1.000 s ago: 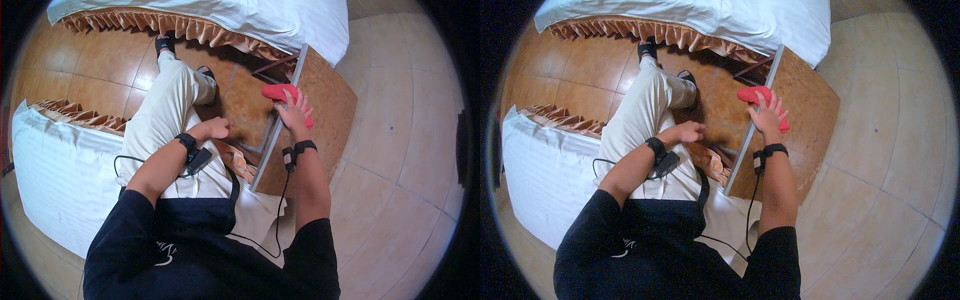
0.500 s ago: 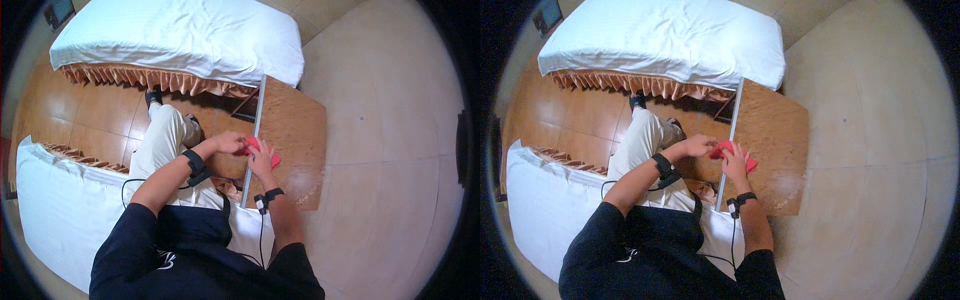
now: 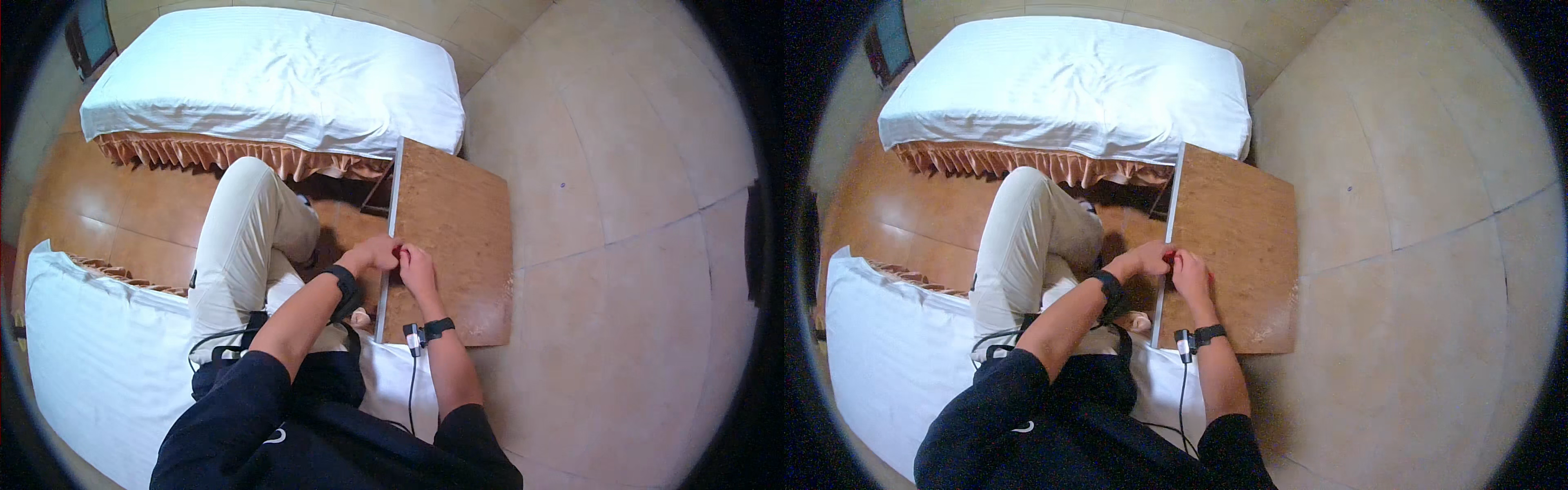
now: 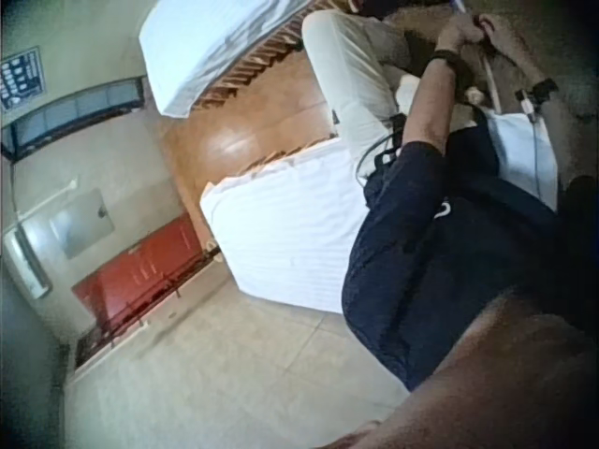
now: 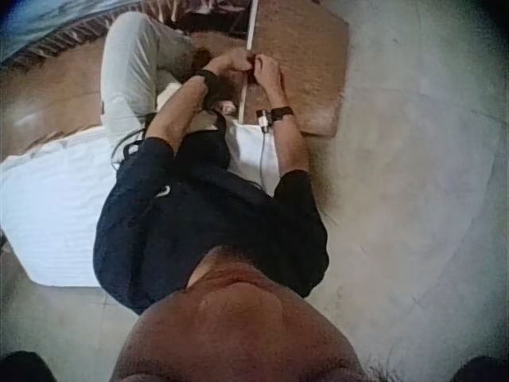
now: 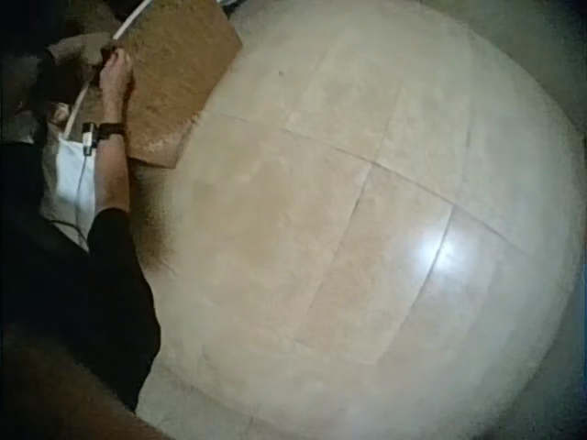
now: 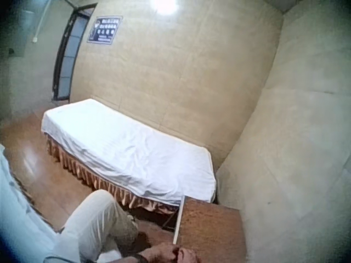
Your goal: Wiping a wall and a bedside table with a cloth in a bedroom.
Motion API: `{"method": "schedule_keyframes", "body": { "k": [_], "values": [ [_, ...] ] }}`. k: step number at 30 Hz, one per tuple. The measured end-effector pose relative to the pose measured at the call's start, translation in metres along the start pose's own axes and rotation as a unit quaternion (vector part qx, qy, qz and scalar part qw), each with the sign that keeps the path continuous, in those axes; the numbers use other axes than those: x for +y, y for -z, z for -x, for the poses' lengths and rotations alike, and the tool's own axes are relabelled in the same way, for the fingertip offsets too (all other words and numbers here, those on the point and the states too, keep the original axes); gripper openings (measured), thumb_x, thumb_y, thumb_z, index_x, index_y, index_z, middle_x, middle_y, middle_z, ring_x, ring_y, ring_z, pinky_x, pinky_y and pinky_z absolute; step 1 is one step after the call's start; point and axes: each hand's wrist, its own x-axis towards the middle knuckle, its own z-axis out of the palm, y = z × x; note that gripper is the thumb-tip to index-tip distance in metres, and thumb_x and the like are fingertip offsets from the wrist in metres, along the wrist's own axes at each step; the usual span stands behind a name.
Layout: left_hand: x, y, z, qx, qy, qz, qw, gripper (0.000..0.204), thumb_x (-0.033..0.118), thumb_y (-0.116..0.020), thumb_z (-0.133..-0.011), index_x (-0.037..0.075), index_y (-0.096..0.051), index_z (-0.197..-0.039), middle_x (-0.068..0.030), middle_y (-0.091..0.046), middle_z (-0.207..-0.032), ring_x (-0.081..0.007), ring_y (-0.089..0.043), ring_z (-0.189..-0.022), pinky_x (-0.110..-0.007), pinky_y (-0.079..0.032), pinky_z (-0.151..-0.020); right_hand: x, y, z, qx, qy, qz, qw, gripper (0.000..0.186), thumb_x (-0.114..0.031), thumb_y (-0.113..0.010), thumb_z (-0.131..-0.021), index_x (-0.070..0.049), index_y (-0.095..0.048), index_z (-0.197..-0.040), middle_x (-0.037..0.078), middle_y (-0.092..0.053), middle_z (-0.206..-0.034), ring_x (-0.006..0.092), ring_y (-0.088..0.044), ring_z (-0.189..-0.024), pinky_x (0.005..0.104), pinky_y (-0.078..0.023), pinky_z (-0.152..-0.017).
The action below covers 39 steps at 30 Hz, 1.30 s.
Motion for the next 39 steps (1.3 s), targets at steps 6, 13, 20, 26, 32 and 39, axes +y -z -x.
{"method": "schedule_keyframes", "body": {
  "k": [6,13,20,26,32,39],
  "values": [
    [0.016,-0.022,0.02,0.134,-0.094,0.0,0.987,0.049,0.015,-0.057,-0.073,0.01,-0.051,-0.121,-0.0183,-0.055,-0.115,-0.0338,-0.052,-0.111,-0.043,-0.046,-0.089,0.004,0.027,0.002,-0.014,-0.102,-0.022,0.994,0.017,-0.009,-0.053,-0.087,0.0,-0.062,-0.098,0.017,-0.066,-0.087,0.029,-0.064,-0.081,0.0365,-0.05,-0.075],
    [0.025,0.003,0.026,0.111,-0.125,0.053,0.984,0.038,0.013,-0.053,-0.076,0.007,-0.055,-0.114,-0.0197,-0.06,-0.106,-0.0361,-0.056,-0.101,-0.043,-0.046,-0.088,0.01,0.077,-0.003,-0.043,-0.152,-0.201,0.967,0.016,-0.008,-0.052,-0.091,0.003,-0.061,-0.098,0.012,-0.067,-0.088,0.0165,-0.063,-0.082,0.03,-0.05,-0.076],
    [0.038,0.031,0.018,0.078,-0.106,0.123,0.984,0.02,0.018,-0.051,-0.082,0.002,-0.058,-0.092,-0.0222,-0.062,-0.085,-0.0397,-0.06,-0.083,-0.048,-0.047,-0.075,0.032,0.124,-0.002,-0.145,-0.233,-0.469,0.84,0.014,-0.006,-0.049,-0.092,0.002,-0.06,-0.097,0.006,-0.065,-0.092,0.013,-0.061,-0.087,0.0285,-0.05,-0.078],
    [0.084,0.018,-0.018,0.139,-0.108,-0.082,0.981,0.025,0.024,-0.052,-0.084,0.01,-0.056,-0.105,-0.0124,-0.06,-0.105,-0.0324,-0.054,-0.104,-0.048,-0.042,-0.085,0.082,0.122,0.012,-0.118,-0.346,0.089,0.927,0.017,-0.016,-0.058,-0.087,-0.002,-0.06,-0.096,0.011,-0.066,-0.086,0.0172,-0.064,-0.083,0.0322,-0.051,-0.074],
    [0.04,0.001,-0.008,0.169,0.008,-0.143,0.975,0.037,0.027,-0.058,-0.079,0.015,-0.054,-0.114,-0.0094,-0.051,-0.122,-0.0293,-0.042,-0.121,-0.052,-0.038,-0.094,0.035,0.089,0.055,0.004,-0.292,0.01,0.956,0.032,-0.03,-0.064,-0.08,-0.002,-0.062,-0.096,0.015,-0.065,-0.087,0.0325,-0.062,-0.084,0.041,-0.05,-0.076],
    [-0.023,-0.025,-0.007,0.183,0.058,0.024,0.981,0.041,0.019,-0.062,-0.077,0.012,-0.05,-0.116,-0.0171,-0.053,-0.112,-0.0364,-0.052,-0.105,-0.046,-0.047,-0.086,0.03,0.049,0.092,0.056,-0.149,0.219,0.963,0.033,-0.025,-0.067,-0.079,-0.005,-0.06,-0.105,0.016,-0.055,-0.115,0.033,-0.052,-0.107,0.0408,-0.042,-0.091]
  ]
}}
